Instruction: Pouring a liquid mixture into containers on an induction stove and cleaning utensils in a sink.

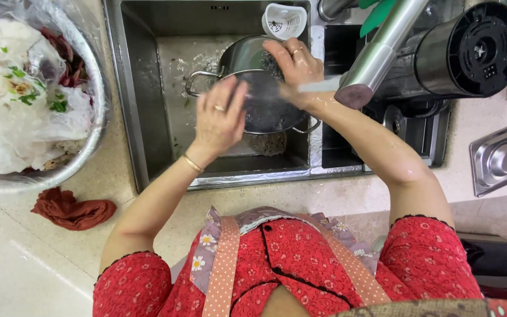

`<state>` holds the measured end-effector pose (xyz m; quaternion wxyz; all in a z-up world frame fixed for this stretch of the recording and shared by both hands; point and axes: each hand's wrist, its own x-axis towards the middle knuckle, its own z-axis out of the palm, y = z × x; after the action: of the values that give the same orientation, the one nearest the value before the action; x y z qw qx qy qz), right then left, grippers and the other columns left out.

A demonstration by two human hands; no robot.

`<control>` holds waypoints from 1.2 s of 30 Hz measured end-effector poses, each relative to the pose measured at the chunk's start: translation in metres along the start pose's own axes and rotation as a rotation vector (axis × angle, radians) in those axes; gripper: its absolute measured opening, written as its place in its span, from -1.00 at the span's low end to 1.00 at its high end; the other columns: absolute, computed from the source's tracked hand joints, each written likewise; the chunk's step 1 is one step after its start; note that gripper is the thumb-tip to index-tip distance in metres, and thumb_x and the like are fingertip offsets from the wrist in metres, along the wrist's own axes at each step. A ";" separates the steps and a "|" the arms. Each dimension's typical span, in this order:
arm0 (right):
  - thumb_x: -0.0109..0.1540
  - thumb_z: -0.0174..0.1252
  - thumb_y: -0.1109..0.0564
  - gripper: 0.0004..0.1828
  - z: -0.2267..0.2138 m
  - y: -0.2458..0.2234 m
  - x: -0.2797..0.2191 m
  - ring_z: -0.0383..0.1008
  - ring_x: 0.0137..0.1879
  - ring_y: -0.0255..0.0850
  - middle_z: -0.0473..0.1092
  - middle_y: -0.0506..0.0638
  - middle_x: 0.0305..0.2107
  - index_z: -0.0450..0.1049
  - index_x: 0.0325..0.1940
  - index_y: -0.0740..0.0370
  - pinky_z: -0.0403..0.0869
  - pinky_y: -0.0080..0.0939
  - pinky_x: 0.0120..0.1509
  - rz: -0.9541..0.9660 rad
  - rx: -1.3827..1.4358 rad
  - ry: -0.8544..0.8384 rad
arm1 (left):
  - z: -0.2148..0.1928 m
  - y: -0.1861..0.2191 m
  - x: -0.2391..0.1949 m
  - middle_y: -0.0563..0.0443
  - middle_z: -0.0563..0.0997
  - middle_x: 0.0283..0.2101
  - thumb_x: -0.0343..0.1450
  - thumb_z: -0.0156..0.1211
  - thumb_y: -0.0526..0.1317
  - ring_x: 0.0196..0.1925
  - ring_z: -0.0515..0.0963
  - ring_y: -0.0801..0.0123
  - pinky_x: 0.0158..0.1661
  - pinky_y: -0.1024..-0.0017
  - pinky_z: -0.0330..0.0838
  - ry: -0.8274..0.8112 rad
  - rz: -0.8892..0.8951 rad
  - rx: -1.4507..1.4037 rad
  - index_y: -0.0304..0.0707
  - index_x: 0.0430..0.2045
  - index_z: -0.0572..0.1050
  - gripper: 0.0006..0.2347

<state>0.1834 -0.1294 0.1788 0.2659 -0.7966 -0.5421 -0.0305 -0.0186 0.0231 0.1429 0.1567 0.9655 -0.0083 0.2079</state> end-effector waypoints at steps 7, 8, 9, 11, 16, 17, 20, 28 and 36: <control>0.04 0.46 0.21 -0.12 0.006 -0.006 0.006 0.45 0.15 0.12 0.30 0.17 0.03 0.26 0.40 0.07 0.54 0.07 0.02 -0.086 0.028 -0.175 | -0.024 -0.056 0.011 -0.16 0.62 -0.45 0.26 0.46 -0.04 -0.29 0.62 0.09 -0.07 0.16 0.35 -0.364 -0.307 0.088 -0.25 -0.24 0.48 -0.63; 0.07 0.48 0.20 -0.13 0.006 -0.005 0.009 0.45 0.18 0.13 0.30 0.16 0.07 0.24 0.40 0.06 0.52 0.09 0.09 -0.003 0.095 -0.204 | -0.020 -0.059 0.009 -0.14 0.61 -0.53 0.27 0.45 -0.06 -0.37 0.63 0.06 -0.12 0.14 0.42 -0.378 -0.364 0.018 -0.14 -0.39 0.49 -0.74; 0.07 0.48 0.20 -0.13 0.009 -0.005 0.006 0.45 0.18 0.13 0.30 0.16 0.07 0.24 0.40 0.06 0.52 0.09 0.09 0.001 0.098 -0.206 | -0.026 -0.050 0.013 -0.14 0.61 -0.53 0.27 0.45 -0.06 -0.37 0.63 0.06 -0.12 0.14 0.42 -0.383 -0.364 0.016 -0.14 -0.39 0.49 -0.74; 0.12 0.53 0.13 -0.12 0.015 -0.004 0.003 0.37 0.27 0.16 0.28 0.18 0.14 0.18 0.41 0.11 0.43 0.13 0.30 0.240 0.222 -0.157 | -0.039 -0.034 0.022 -0.16 0.58 -0.60 0.23 0.43 -0.11 -0.55 0.61 -0.05 -0.40 0.05 0.47 -0.275 -0.518 -0.063 -0.24 -0.23 0.50 -0.66; 0.05 0.56 0.10 -0.01 0.067 -0.023 -0.058 0.26 0.34 0.11 0.22 0.21 0.17 0.11 0.40 0.22 0.27 0.09 0.47 0.460 0.290 0.137 | -0.031 -0.029 0.007 -0.15 0.59 -0.58 0.17 0.34 -0.25 -0.56 0.61 -0.06 -0.48 0.04 0.48 -0.230 -0.520 0.051 -0.21 0.08 0.53 -0.48; 0.04 0.58 0.08 0.01 0.077 -0.030 -0.072 0.23 0.35 0.09 0.20 0.22 0.18 0.09 0.40 0.26 0.23 0.07 0.51 0.507 0.332 0.283 | -0.027 -0.030 0.003 -0.13 0.61 -0.56 0.15 0.32 -0.29 -0.54 0.63 -0.03 -0.46 0.06 0.50 -0.235 -0.537 0.071 -0.14 0.13 0.55 -0.45; 0.03 0.63 -0.05 0.04 0.100 -0.054 -0.088 0.22 0.32 0.07 0.18 0.21 0.15 0.09 0.35 0.26 0.24 0.03 0.49 0.445 0.379 0.416 | -0.018 -0.037 -0.002 -0.13 0.64 -0.51 0.16 0.34 -0.26 -0.49 0.64 -0.03 -0.41 0.06 0.52 -0.166 -0.625 0.051 -0.09 0.10 0.57 -0.47; 0.33 0.14 -0.17 -0.37 0.183 -0.022 -0.061 0.16 0.47 0.18 0.23 0.27 0.31 0.29 0.43 0.09 0.01 0.21 0.63 0.314 0.386 -0.589 | -0.022 -0.027 0.000 -0.18 0.65 -0.47 0.13 0.39 -0.23 -0.44 0.65 -0.08 -0.34 0.07 0.53 -0.060 -0.727 -0.024 -0.02 0.05 0.62 -0.48; 0.12 0.29 0.02 -0.36 0.180 -0.026 -0.062 0.33 0.28 0.26 0.39 0.33 0.13 0.39 0.26 0.21 0.28 0.18 0.36 0.331 -0.022 -0.350 | 0.000 -0.024 -0.014 -0.14 0.65 -0.47 0.10 0.37 -0.25 -0.45 0.64 -0.05 -0.35 0.07 0.52 -0.031 -0.735 -0.074 -0.07 0.11 0.58 -0.42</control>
<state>0.0921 -0.0925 0.0136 0.1604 -0.8705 -0.4417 0.1462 -0.0296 0.0453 0.1301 0.2553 0.9009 0.3290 0.1225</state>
